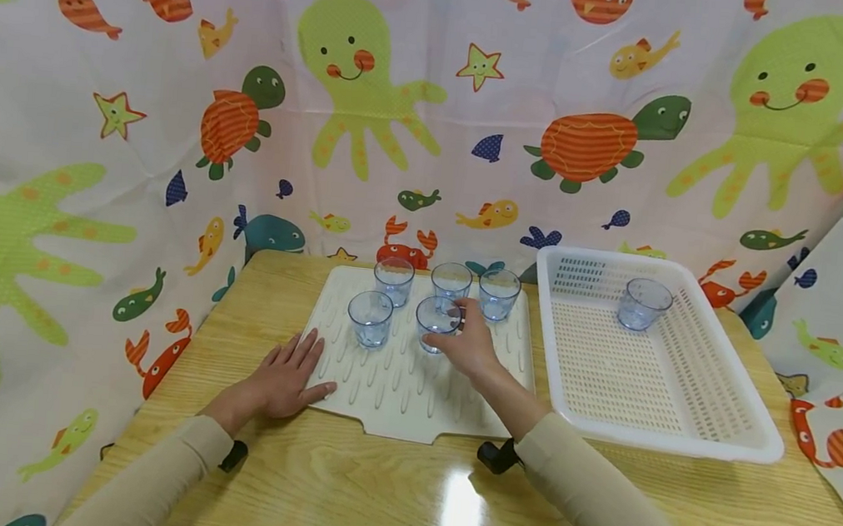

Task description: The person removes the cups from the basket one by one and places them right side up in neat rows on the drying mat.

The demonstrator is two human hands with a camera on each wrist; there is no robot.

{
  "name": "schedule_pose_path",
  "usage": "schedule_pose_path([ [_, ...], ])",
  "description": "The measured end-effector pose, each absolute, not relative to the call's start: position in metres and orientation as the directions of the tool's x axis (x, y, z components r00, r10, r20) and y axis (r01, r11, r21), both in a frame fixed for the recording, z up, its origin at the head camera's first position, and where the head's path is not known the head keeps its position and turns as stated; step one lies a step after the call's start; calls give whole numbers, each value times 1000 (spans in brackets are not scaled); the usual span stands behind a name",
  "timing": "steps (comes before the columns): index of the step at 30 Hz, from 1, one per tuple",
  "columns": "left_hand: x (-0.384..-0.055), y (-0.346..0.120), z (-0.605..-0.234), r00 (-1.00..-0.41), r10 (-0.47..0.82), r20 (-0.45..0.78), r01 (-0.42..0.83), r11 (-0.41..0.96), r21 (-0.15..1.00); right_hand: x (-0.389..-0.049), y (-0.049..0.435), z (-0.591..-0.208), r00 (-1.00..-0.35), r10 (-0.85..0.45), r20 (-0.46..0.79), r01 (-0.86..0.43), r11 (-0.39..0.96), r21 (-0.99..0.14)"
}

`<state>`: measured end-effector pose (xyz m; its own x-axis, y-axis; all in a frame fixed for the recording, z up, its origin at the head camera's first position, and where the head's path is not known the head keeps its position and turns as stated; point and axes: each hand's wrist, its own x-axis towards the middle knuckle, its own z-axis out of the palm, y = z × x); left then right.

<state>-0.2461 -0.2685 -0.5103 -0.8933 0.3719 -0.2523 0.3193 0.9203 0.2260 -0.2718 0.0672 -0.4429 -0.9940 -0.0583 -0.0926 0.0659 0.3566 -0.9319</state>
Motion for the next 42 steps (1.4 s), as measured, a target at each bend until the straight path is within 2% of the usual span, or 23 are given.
schedule_pose_path([
  [10, -245, -268, -511, -894, 374, -246, 322, 920, 225, -275, 57, -449, -995, -65, -71, 41, 384, -923],
  [30, -246, -269, -514, -894, 376, -242, 327, 919, 220, -279, 58, -456, -985, -108, -132, 88, 344, -935],
  [42, -247, -269, -513, -895, 377, -238, 330, 920, 213, -267, 70, -452, -992, -101, -72, 21, 430, -903],
])
